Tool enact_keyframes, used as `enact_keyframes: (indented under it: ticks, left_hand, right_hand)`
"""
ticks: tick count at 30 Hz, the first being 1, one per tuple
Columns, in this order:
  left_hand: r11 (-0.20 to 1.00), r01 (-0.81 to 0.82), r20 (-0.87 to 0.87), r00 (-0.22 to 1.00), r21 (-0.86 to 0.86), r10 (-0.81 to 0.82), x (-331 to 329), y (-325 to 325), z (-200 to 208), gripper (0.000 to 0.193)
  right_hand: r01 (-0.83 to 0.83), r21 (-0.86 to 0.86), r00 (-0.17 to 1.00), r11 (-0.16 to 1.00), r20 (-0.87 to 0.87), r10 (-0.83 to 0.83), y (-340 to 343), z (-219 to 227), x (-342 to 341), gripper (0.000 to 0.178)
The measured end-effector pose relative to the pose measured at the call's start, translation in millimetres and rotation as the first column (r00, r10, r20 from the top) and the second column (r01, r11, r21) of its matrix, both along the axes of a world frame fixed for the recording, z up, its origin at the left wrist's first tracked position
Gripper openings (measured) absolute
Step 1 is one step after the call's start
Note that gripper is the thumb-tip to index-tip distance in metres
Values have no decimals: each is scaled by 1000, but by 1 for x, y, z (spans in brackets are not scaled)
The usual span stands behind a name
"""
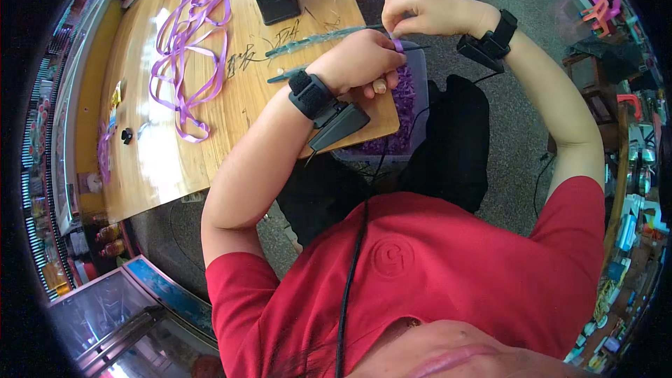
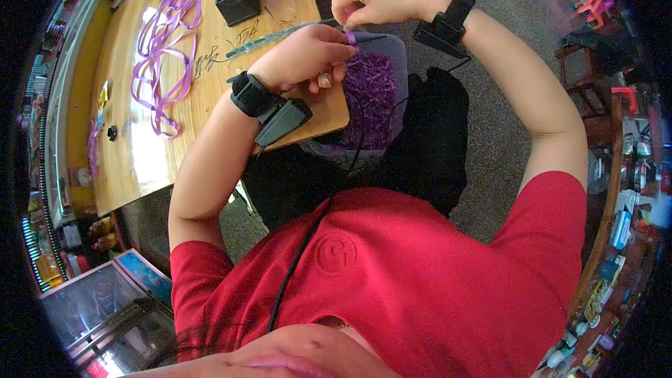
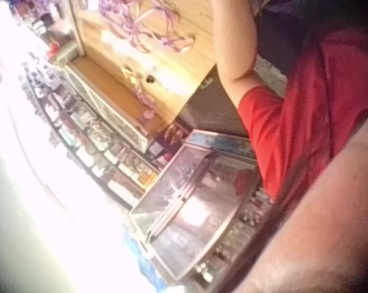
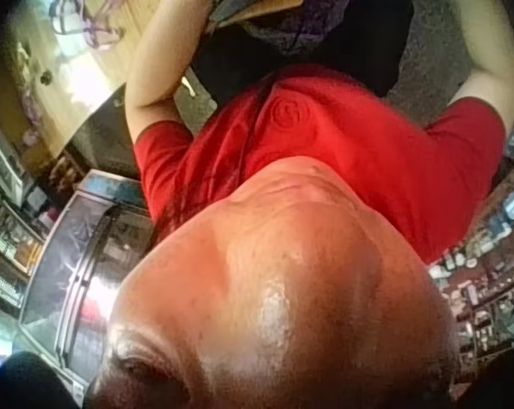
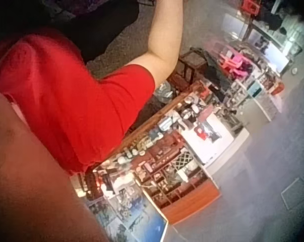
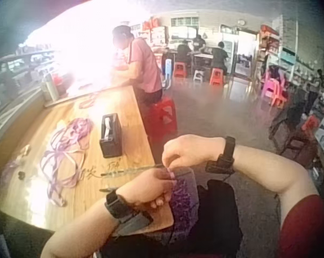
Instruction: Connect purple and green plastic strips or tubes together at a workbench.
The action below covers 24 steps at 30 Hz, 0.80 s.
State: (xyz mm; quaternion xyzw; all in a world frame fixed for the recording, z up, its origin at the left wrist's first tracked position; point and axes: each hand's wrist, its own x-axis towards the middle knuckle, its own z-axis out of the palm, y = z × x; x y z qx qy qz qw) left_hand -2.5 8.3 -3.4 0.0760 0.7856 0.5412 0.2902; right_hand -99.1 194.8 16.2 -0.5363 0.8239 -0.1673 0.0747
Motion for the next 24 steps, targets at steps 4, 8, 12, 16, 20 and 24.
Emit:
enact_keyframes:
  ticks: [4,8,12,16,20,24]
  left_hand:
    - [1000,-26,13,1000,-9,26,3,2,5,22]
    - [999,-11,-1,1000,-42,11,2,3,6,20]
    - [998,-41,29,999,-46,42,4,4,9,19]
    - [999,-22,29,999,-43,23,4,2,8,19]
    - [1000,3,21,1000,-28,-3,2,5,8,19]
    - [1000,2,42,999,-11,-1,1,1,7,21]
  right_hand:
    - [-107,158,986,982,-109,125,-6,8,-1,10]
    - [-185,162,955,969,-204,216,-10,1,-2,24]
    - [-117,285,987,951,-75,144,-23,5,1,25]
    - [-121,193,956,974,285,62,-9,-4,-13,26]
    - [173,-100,862,980,496,-101,37,-35,-20,29]
    - [473,-266,480,840,877,8,57,-78,-5,42]
